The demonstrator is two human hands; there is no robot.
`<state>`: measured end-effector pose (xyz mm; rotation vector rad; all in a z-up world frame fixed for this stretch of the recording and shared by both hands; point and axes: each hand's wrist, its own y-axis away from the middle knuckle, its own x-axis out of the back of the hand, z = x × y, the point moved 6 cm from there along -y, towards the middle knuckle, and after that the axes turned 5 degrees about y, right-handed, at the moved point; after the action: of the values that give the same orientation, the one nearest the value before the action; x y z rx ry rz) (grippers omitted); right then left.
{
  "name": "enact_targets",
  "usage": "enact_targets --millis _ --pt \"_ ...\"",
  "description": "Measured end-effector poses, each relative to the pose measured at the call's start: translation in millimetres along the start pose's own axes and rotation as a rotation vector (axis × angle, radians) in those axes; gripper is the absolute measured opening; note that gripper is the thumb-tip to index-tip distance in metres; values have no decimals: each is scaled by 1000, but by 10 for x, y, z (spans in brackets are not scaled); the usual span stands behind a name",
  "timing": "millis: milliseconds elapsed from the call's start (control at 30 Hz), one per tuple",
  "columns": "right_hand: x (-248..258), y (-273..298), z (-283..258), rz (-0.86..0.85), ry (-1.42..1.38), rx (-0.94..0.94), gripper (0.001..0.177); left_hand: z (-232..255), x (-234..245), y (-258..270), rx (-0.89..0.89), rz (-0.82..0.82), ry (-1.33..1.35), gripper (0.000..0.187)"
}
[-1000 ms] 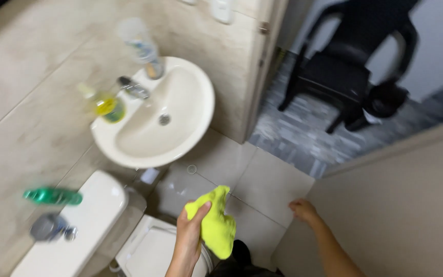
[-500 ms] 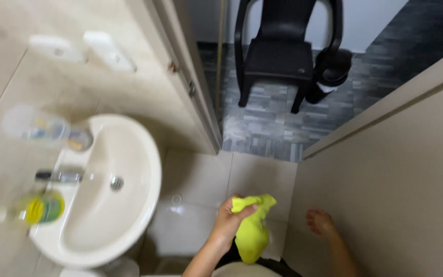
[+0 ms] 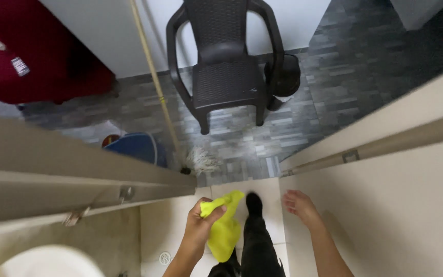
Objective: Cleaning bathroom surfaces including the sink, toilet, and shower walls with a cloth, and mopping the floor.
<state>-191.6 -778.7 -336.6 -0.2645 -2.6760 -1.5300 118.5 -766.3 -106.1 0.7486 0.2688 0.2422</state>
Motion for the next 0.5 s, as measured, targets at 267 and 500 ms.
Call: enact_targets --millis 267,500 --pt "133 -1877 -1079 22 -189 27 19 67 -597 -1085 153 145 4 23" --pt "122 -3384 -1794 62 -142 14 11 -204 -1097 -2368 93 93 18 26"
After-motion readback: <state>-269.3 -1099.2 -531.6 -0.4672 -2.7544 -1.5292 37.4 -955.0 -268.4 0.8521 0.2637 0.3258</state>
